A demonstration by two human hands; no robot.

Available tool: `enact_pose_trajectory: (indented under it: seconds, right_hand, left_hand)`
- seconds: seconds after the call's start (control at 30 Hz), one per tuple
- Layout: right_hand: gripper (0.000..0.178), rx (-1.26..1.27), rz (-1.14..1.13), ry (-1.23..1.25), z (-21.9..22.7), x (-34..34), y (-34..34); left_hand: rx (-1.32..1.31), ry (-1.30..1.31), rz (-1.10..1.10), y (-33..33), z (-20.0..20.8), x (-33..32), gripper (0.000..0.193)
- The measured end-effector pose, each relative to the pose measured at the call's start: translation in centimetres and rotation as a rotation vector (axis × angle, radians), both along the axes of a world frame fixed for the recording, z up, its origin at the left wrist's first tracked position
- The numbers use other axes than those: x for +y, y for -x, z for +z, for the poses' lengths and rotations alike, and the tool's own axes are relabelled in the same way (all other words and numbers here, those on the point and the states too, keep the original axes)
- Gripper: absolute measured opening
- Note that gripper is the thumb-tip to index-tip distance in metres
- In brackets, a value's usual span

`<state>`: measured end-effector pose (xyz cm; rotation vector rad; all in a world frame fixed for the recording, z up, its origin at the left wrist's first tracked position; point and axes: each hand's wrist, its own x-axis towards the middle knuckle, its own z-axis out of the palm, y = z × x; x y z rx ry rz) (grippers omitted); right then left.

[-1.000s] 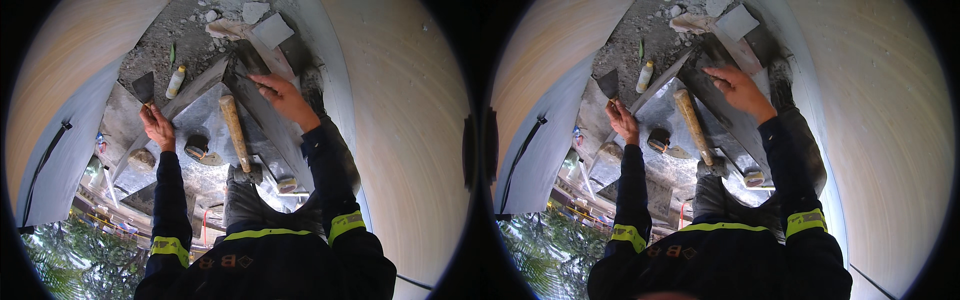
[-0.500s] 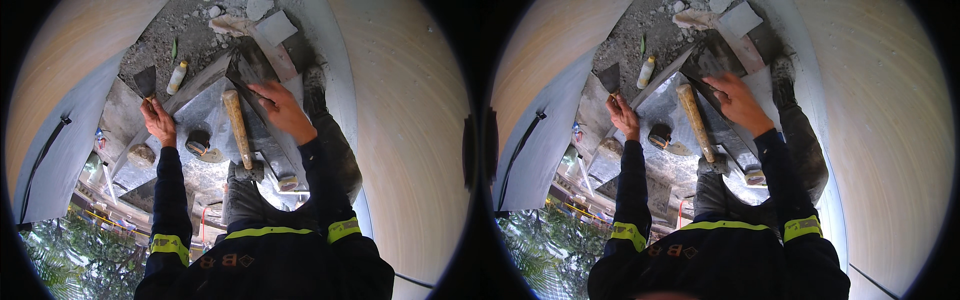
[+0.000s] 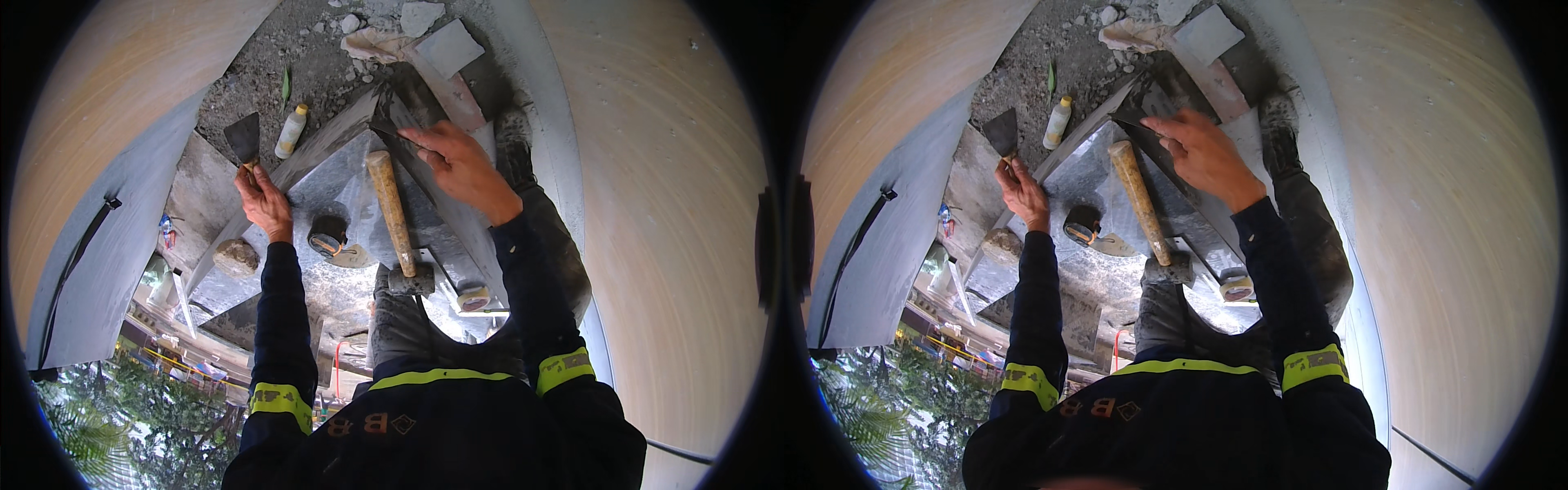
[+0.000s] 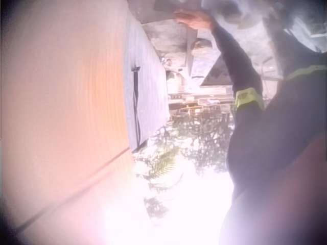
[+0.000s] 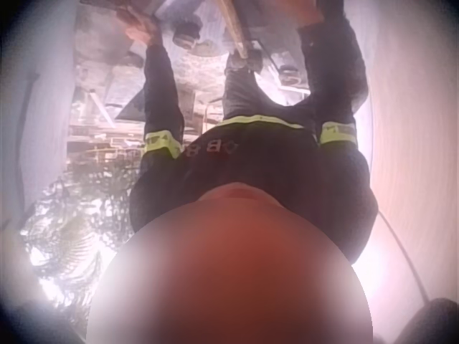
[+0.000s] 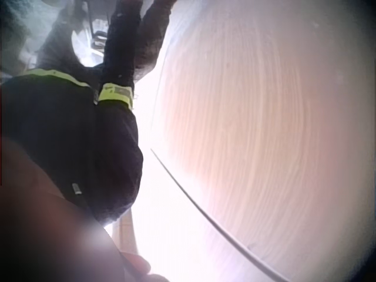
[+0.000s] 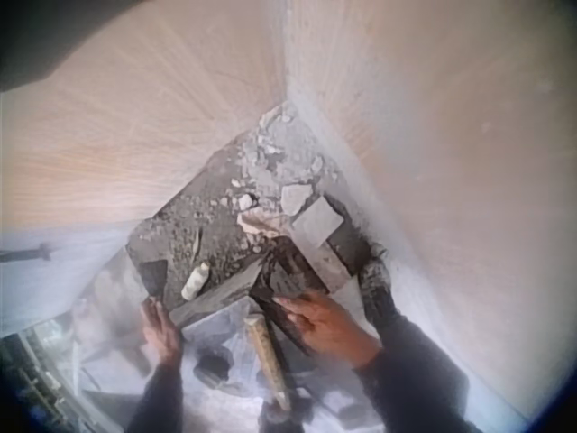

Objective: The person applies grout to the joints between granite slabs using a small trowel and a larger trowel. They smooth the grout along the edges and corners of the stone structure, then scrape excess material from the trowels onto the floor.

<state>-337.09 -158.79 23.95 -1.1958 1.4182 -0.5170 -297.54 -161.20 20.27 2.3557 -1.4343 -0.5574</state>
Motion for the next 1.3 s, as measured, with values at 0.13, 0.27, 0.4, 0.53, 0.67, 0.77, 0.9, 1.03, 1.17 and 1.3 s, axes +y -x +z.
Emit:
enact_pose_trajectory:
  seconds: [0.13, 0.27, 0.4, 0.53, 0.67, 0.77, 0.9, 1.03, 1.17, 1.3]
  right_hand:
    - [0.043, 0.094, 0.107, 0.036, 1.1, 0.1, 1.2]
    - [0.043, 0.009, 0.063, -0.048, 1.1, 0.7, 2.7]
    - [0.043, -0.037, -0.1, -0.064, -1.6, 1.4, 2.5]
    - [0.044, -0.191, -0.382, -0.243, -6.3, 3.1, 0.5]
    - [0.048, -0.04, -0.328, -0.102, -12.7, 3.6, -0.3]
    - [0.047, 0.125, -0.205, -0.171, -17.0, 2.6, -0.5]
    - [0.044, 0.335, -0.023, -0.18, -21.0, -0.4, -1.1]
    - [0.042, 0.429, 0.1, -0.28, -23.4, -3.2, -0.8]
    - [0.047, 0.388, 0.152, -0.251, -25.8, -4.4, -0.5]
    - [0.049, 0.268, 0.182, -0.286, -28.4, -4.4, -0.6]
  left_hand:
    - [-0.044, -0.01, -0.03, 0.0, 0.2, 0.0, 0.043]
    - [-0.032, 0.007, -0.053, 0.2, 0.4, -0.1, 0.043]
    - [-0.014, -0.008, -0.021, 0.3, 0.4, -0.1, 0.042]
    - [-0.015, -0.019, -0.011, 0.3, 0.3, 0.0, 0.043]
    - [0.034, -0.029, 0.025, 0.2, 0.3, 0.1, 0.044]
    - [0.025, -0.009, 0.027, 0.1, 0.1, 0.1, 0.043]
    - [0.05, 0.017, -0.001, 0.0, 0.1, 0.3, 0.04]
    - [0.063, 0.009, -0.003, 0.1, 0.3, 0.3, 0.04]
    - [0.083, -0.025, 0.064, 0.4, 0.7, 0.1, 0.039]
    - [0.017, 0.004, 0.009, 0.8, 1.1, 0.0, 0.036]
